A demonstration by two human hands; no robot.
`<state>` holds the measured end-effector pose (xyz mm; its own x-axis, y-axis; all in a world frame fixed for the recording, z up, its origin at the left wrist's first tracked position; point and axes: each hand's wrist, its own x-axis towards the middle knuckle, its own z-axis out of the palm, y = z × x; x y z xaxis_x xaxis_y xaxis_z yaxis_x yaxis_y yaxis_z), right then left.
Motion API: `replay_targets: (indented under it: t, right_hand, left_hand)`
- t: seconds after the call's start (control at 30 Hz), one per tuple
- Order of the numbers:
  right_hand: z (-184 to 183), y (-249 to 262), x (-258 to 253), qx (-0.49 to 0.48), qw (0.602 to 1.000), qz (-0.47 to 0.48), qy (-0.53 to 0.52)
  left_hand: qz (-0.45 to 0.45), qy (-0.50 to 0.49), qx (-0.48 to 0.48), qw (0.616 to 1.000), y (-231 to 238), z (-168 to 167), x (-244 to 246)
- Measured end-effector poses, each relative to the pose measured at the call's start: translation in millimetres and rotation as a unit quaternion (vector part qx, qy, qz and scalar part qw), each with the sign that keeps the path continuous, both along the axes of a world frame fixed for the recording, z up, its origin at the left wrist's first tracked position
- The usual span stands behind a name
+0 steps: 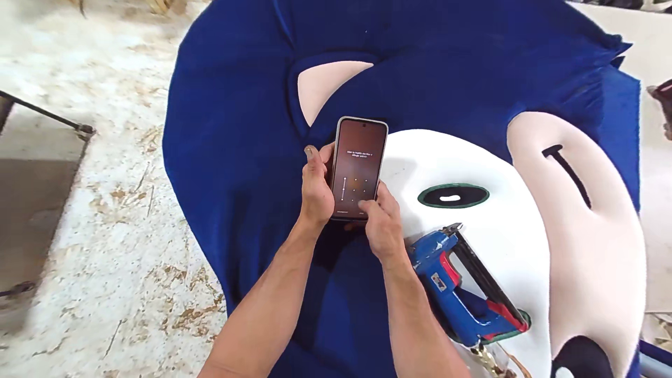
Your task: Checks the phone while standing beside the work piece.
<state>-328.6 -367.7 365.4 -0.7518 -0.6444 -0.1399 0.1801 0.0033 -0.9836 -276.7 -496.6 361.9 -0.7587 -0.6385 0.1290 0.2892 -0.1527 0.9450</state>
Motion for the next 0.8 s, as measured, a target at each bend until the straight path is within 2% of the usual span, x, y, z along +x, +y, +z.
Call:
replay_targets:
  t: [0.13, 0.33, 0.57, 0.8]
  right_hand:
    - [-0.4, 0.9, -1.4, -0.058, 0.995, -0.026, -0.071]
    - [2.2, 0.7, -1.4, -0.032, 0.992, -0.032, -0.114]
    - [3.3, -0.4, -1.5, -0.021, 0.992, -0.080, -0.099]
    - [4.1, 0.4, -2.3, -0.010, 0.991, -0.072, -0.110]
  left_hand:
    - [-0.010, 0.015, 0.029, 0.999, -0.1, 2.3, -0.2]
    - [-0.007, 0.020, 0.012, 1.000, 1.5, 2.0, -0.1]
    - [-0.007, 0.021, 0.003, 1.000, 2.7, 1.9, -0.9]
    - [-0.034, 0.019, 0.022, 0.999, 2.8, 3.1, 0.3]
